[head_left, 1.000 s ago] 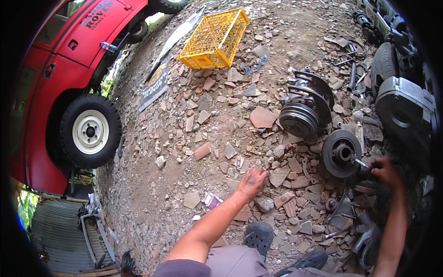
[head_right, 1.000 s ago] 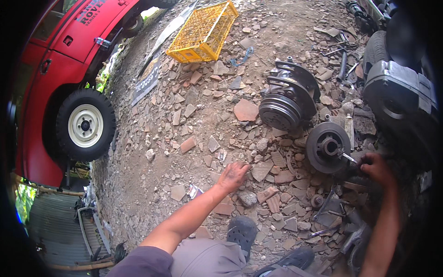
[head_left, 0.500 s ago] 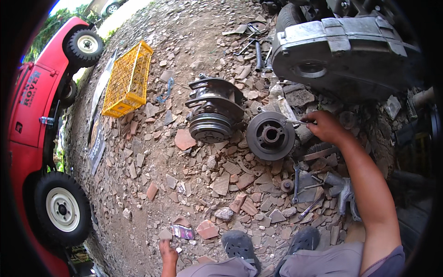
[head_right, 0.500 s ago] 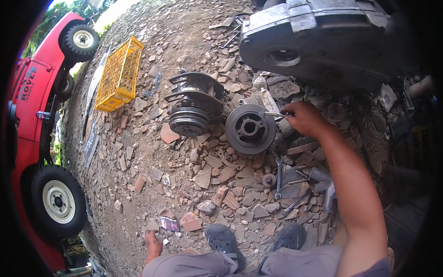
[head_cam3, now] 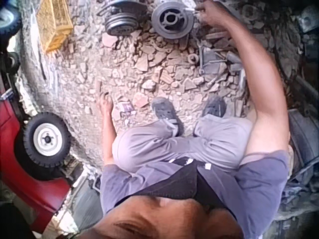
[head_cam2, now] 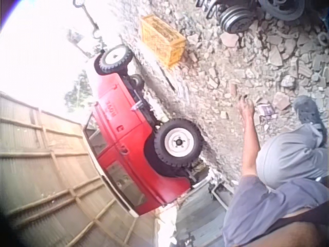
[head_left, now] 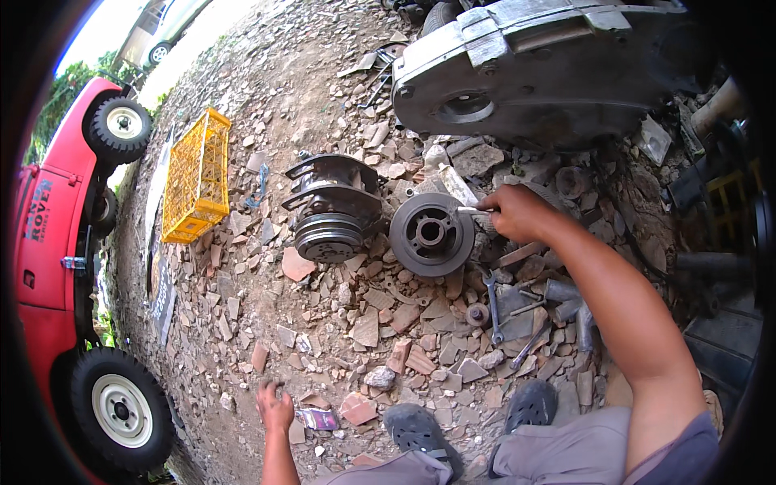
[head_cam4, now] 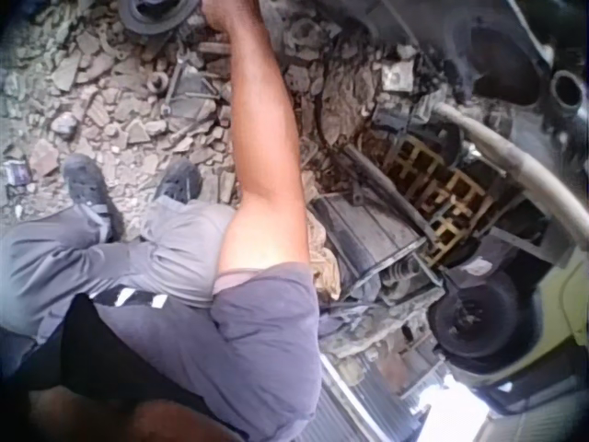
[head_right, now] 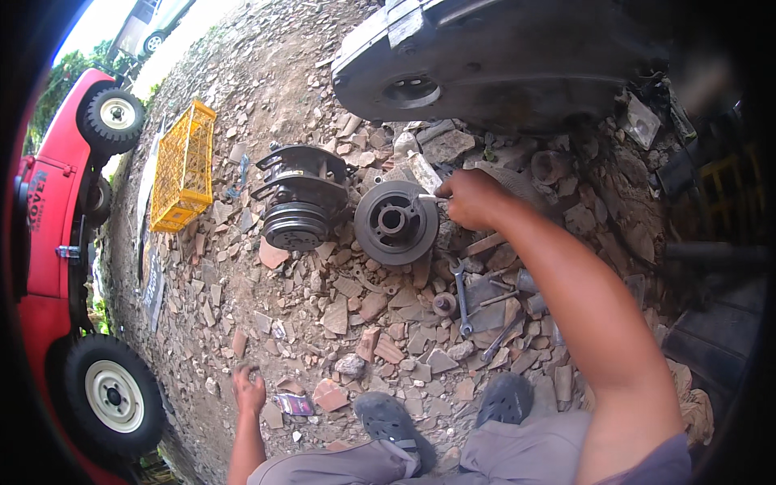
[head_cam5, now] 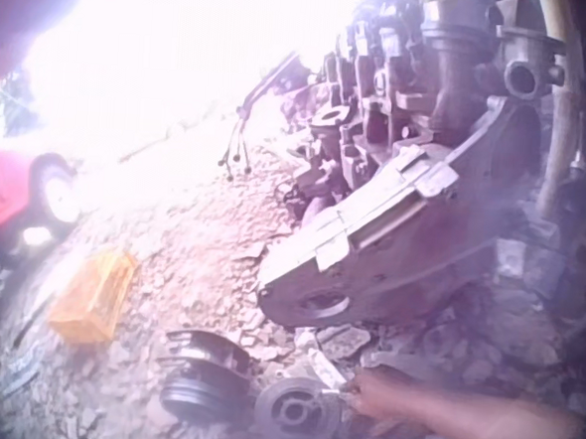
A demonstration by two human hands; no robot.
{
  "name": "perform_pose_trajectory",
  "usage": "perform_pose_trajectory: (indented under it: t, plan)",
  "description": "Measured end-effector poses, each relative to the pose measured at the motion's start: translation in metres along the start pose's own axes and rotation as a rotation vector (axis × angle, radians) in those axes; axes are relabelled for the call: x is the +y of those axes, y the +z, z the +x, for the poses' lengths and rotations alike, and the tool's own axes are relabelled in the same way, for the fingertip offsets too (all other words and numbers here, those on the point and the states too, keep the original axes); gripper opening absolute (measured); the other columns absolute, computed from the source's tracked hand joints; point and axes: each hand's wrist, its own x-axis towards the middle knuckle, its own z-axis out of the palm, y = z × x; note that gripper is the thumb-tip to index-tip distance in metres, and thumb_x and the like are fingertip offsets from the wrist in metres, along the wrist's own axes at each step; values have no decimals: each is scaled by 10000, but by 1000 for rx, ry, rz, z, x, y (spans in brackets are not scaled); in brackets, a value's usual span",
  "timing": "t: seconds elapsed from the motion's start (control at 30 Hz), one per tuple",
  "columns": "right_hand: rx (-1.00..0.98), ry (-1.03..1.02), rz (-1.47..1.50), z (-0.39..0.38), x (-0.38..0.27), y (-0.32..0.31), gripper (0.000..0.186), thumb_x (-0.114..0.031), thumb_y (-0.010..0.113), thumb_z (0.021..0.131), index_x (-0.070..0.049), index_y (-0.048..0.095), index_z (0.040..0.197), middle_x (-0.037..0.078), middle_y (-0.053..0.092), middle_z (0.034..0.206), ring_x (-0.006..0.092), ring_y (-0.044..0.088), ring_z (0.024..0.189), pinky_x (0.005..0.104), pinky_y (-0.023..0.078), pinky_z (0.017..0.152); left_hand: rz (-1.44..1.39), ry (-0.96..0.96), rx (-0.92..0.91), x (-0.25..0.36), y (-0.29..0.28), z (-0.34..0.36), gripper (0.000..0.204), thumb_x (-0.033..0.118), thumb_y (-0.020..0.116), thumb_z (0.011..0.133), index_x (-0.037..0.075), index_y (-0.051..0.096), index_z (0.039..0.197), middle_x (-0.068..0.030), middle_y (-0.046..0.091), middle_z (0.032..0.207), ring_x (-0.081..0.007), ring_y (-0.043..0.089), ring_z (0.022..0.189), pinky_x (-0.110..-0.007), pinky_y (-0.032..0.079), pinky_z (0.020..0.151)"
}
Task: The person sits on the ground in a cluttered outdoor area and works on a mechanical pulley assembly. They use a hammer to tap a metal component into place and then use a wrench to tighten a bolt on the assembly. The person briefly stands to move a large engine block before returning to the pulley work.
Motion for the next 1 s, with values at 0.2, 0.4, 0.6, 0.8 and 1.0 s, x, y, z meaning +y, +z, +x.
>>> perform_pose_trajectory:
  t: [0.2,0.4,0.6,0.8,1.0]
  plan:
    - [220,108,81,-13,-14,75,225,-64,558,784,2,674,966,245,671,871,392,659,865,446,525,793,106,331,-55,154,-80,119,232,206,580,879,140,648,1090,-90,607,1188,-256,560,1131,-384,392,1032]
    - [4,104,242,-53,-63,80,331,-117,515,801,-27,675,1077,264,654,823,391,660,841,447,513,786,-606,38,-108,217,-76,154,324,95,562,849,6,625,1154,-118,659,1095,-192,614,987,-296,472,888]
    - [219,257,354,-37,-26,49,335,-156,518,802,-53,686,1073,226,677,927,377,654,923,425,509,845,-249,27,-100,198,-8,134,338,163,591,786,118,675,1110,-164,676,1091,-292,640,1032,-364,474,937]
    - [158,223,149,-36,-39,83,309,-143,547,797,-26,694,1041,251,664,919,388,654,895,417,511,834,-318,-49,-127,178,13,151,322,141,587,775,87,686,1077,-149,695,1044,-284,656,996,-360,488,914]
    - [211,236,266,-33,-18,39,317,-165,545,803,-37,691,1054,216,681,872,354,672,834,396,523,781,-364,-67,-211,184,23,157,372,157,583,792,81,653,1149,-181,670,1104,-321,633,1046,-378,475,937]
